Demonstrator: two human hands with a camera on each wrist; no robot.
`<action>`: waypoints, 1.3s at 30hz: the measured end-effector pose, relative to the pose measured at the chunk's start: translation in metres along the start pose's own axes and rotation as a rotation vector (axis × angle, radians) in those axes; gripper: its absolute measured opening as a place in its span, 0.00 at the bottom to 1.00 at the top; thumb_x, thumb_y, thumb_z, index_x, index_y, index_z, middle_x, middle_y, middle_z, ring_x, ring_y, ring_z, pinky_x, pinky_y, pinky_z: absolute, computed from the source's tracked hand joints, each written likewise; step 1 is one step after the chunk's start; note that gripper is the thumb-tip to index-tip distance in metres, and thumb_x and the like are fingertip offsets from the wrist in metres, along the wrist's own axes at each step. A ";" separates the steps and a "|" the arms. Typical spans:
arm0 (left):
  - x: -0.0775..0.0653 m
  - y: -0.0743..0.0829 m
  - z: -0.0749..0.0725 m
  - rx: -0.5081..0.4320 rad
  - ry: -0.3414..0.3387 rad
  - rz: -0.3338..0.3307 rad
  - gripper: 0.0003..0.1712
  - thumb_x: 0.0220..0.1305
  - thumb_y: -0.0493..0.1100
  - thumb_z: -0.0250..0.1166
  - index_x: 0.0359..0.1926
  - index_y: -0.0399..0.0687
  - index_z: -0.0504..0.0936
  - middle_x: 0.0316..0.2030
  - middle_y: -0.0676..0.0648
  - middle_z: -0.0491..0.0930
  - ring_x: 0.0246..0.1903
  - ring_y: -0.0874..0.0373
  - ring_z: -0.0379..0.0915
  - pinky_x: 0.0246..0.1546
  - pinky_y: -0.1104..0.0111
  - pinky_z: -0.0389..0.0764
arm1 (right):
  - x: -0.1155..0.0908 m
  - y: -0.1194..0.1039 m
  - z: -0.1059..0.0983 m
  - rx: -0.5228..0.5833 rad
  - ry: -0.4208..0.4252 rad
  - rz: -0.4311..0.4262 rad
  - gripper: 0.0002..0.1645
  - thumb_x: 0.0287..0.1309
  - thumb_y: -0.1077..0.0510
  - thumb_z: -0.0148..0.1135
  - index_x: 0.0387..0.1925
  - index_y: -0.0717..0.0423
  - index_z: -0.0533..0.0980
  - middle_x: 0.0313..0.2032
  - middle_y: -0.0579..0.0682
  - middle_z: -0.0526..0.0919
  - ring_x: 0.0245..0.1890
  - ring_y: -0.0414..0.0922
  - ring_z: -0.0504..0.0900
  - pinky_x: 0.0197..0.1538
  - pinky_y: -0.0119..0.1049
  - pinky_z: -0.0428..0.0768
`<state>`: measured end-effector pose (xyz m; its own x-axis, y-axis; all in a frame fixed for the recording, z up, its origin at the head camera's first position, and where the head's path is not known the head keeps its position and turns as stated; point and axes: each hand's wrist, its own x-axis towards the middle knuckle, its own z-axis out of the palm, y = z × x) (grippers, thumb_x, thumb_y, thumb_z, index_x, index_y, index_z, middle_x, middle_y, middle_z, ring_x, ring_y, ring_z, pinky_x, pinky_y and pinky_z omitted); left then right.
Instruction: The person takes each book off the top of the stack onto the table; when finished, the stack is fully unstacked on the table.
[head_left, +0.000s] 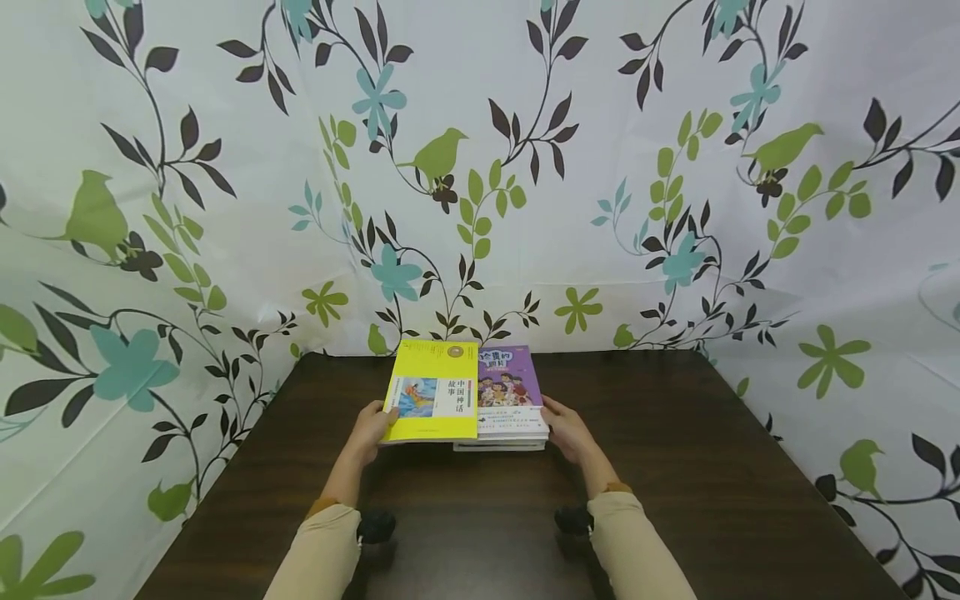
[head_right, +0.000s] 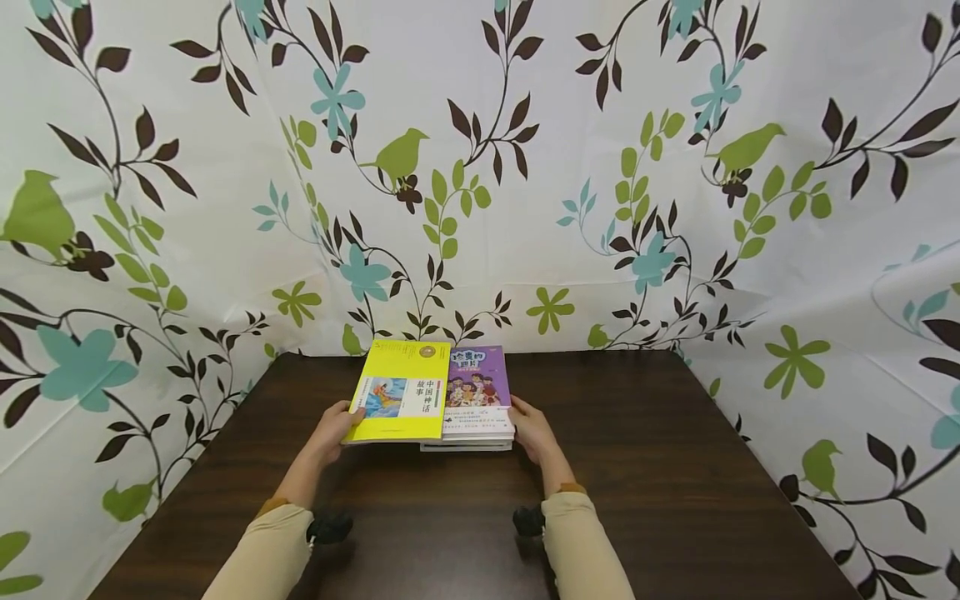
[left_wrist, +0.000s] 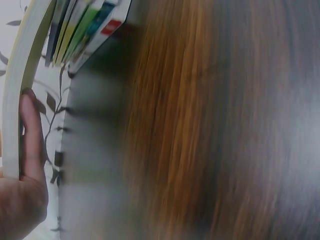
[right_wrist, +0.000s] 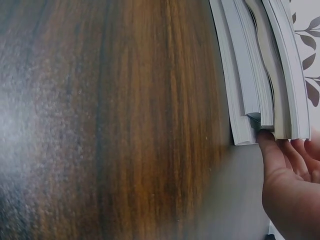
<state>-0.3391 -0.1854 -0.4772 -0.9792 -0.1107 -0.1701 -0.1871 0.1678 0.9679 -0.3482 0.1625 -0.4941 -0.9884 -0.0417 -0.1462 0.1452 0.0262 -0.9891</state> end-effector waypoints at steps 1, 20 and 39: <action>-0.001 -0.001 -0.004 -0.003 0.006 0.001 0.25 0.73 0.41 0.51 0.63 0.27 0.62 0.37 0.40 0.76 0.27 0.61 0.76 0.28 0.71 0.77 | 0.000 0.001 0.000 -0.003 0.001 0.005 0.29 0.74 0.62 0.43 0.72 0.65 0.57 0.67 0.71 0.64 0.60 0.55 0.72 0.65 0.54 0.70; -0.006 -0.003 -0.032 -0.030 0.026 -0.012 0.29 0.75 0.42 0.50 0.67 0.26 0.56 0.42 0.36 0.75 0.29 0.60 0.77 0.30 0.71 0.79 | 0.001 0.000 -0.001 -0.029 0.005 0.007 0.30 0.74 0.60 0.43 0.73 0.65 0.56 0.69 0.70 0.61 0.63 0.56 0.69 0.66 0.55 0.67; -0.008 -0.015 -0.059 0.013 0.046 -0.046 0.30 0.75 0.44 0.49 0.68 0.28 0.55 0.44 0.37 0.74 0.29 0.62 0.76 0.31 0.71 0.78 | 0.003 0.001 -0.001 0.008 0.011 0.017 0.29 0.74 0.60 0.44 0.73 0.64 0.57 0.70 0.68 0.61 0.64 0.55 0.68 0.67 0.53 0.67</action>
<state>-0.3238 -0.2446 -0.4799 -0.9649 -0.1631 -0.2056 -0.2333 0.1740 0.9567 -0.3511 0.1632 -0.4952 -0.9861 -0.0303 -0.1631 0.1626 0.0186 -0.9865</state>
